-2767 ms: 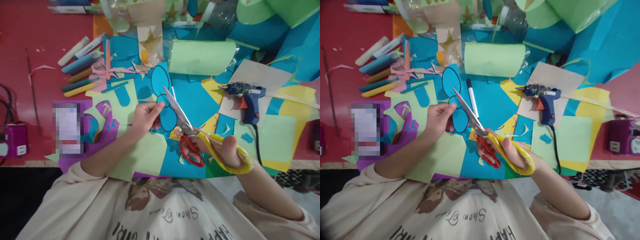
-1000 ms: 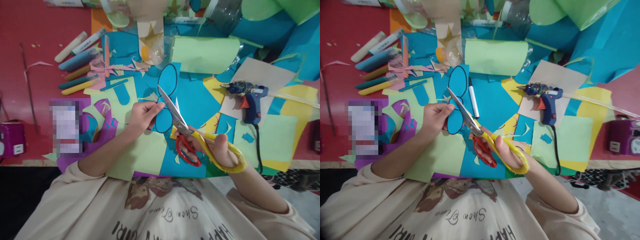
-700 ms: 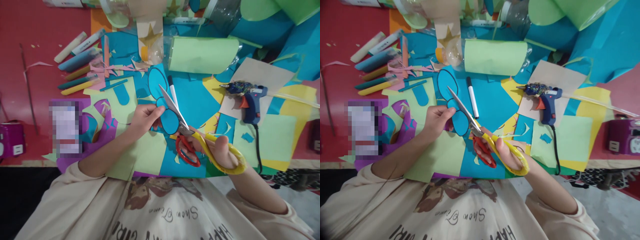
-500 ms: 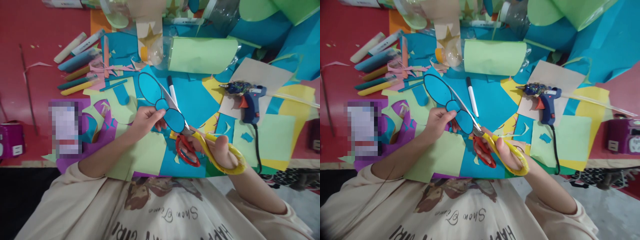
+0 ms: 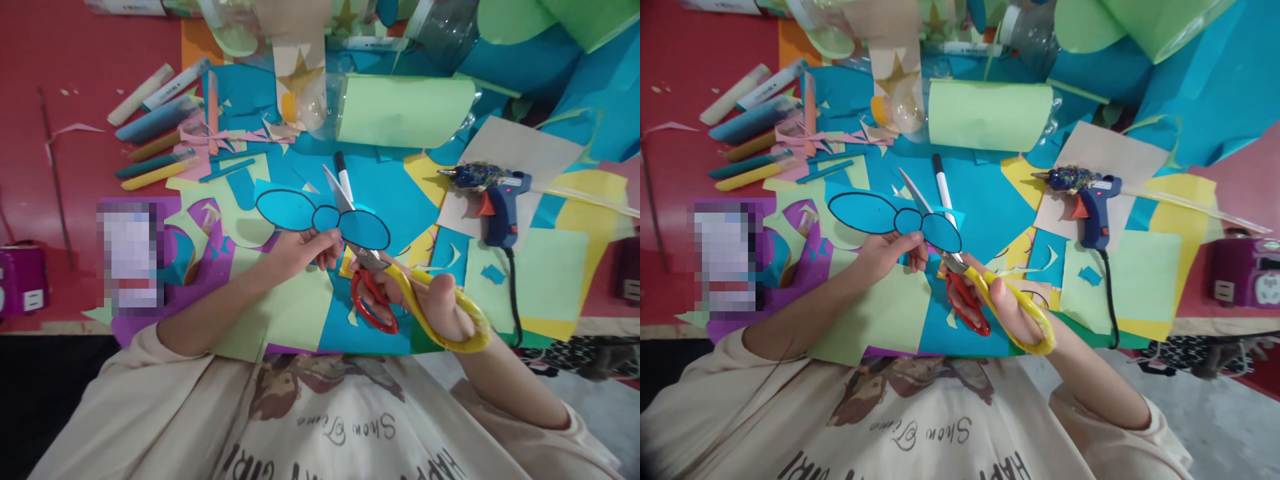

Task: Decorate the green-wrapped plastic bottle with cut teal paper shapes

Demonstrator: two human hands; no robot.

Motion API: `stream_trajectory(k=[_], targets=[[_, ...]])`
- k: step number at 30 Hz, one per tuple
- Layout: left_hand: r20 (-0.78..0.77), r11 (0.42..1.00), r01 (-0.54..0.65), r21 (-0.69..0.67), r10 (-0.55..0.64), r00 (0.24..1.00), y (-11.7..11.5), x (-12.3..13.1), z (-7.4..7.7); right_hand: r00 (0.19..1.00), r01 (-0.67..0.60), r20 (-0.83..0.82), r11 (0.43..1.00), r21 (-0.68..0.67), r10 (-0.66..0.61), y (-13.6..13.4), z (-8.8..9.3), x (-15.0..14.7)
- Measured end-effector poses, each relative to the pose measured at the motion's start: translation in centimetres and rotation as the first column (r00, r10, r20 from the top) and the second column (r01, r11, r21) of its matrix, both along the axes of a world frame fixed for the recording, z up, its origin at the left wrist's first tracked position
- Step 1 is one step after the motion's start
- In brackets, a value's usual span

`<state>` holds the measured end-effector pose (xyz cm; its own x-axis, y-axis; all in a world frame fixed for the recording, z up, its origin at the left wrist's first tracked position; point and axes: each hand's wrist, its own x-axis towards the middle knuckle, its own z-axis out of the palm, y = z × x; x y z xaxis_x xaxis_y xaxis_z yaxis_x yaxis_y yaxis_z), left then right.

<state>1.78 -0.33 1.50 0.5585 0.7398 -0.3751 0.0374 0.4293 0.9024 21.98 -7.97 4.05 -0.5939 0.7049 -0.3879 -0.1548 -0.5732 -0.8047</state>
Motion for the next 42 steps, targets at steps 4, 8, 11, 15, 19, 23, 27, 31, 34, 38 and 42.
stream_trajectory(k=[4, 8, 11, 15, 19, 23, 27, 31, 34, 38, 42], targets=[[0.03, 0.999, 0.033, 0.014, -0.034, 0.999, 0.0, 0.0, 0.0, 1.0, 0.025, -0.001, 1.0, -0.002, -0.025, -0.1, 0.2, -0.1], [0.024, 0.999, 0.049, 0.005, -0.05, 0.998, 0.0, 0.0, 0.0, 1.0, -0.012, 0.026, 1.0, -0.018, 0.012, 0.1, 0.4, -0.2], [0.027, 0.999, 0.047, 0.001, -0.047, 0.999, 0.0, 0.0, 0.0, 0.999, -0.026, 0.041, 0.999, -0.022, 0.027, 0.1, 0.3, -0.2], [0.052, 0.999, 0.031, -0.024, -0.029, 0.998, 0.1, 0.0, 0.0, 0.996, -0.014, 0.088, 1.0, 0.001, 0.014, 0.1, 0.4, -0.1], [0.059, 0.999, 0.016, -0.045, -0.014, 0.998, 0.2, 0.1, 0.2, 0.995, -0.007, 0.1, 0.999, 0.048, 0.002, 0.2, 0.6, 0.0], [0.042, 0.998, -0.002, -0.057, 0.005, 0.999, 0.2, 0.1, 0.4, 0.998, -0.004, 0.064, 0.994, 0.109, -0.003, 0.1, 0.2, 0.0], [0.066, 0.997, -0.022, -0.078, 0.027, 0.997, 0.2, 0.1, 0.3, 0.998, 0.025, 0.051, 0.994, 0.109, -0.031, 0.0, 0.0, -0.1], [0.065, 0.997, -0.014, -0.078, 0.019, 0.998, 0.2, 0.0, 0.2, 0.995, 0.044, 0.085, 0.995, 0.089, -0.052, -0.2, 0.0, -0.1], [0.066, 0.997, -0.01, -0.074, 0.015, 0.998, 0.2, 0.0, 0.2, 0.993, 0.041, 0.105, 0.994, 0.096, -0.051, -0.4, -0.3, 0.0], [0.08, 0.997, -0.025, -0.073, 0.031, 0.996, 0.2, 0.0, 0.2, 0.989, 0.07, 0.125, 0.992, 0.106, -0.083, -0.7, -0.7, 0.2], [0.081, 0.998, -0.057, -0.021, 0.059, 0.995, 0.3, 0.0, 0.1, 0.98, 0.076, 0.176, 0.99, 0.116, -0.096, -0.8, -0.3, 0.2]])
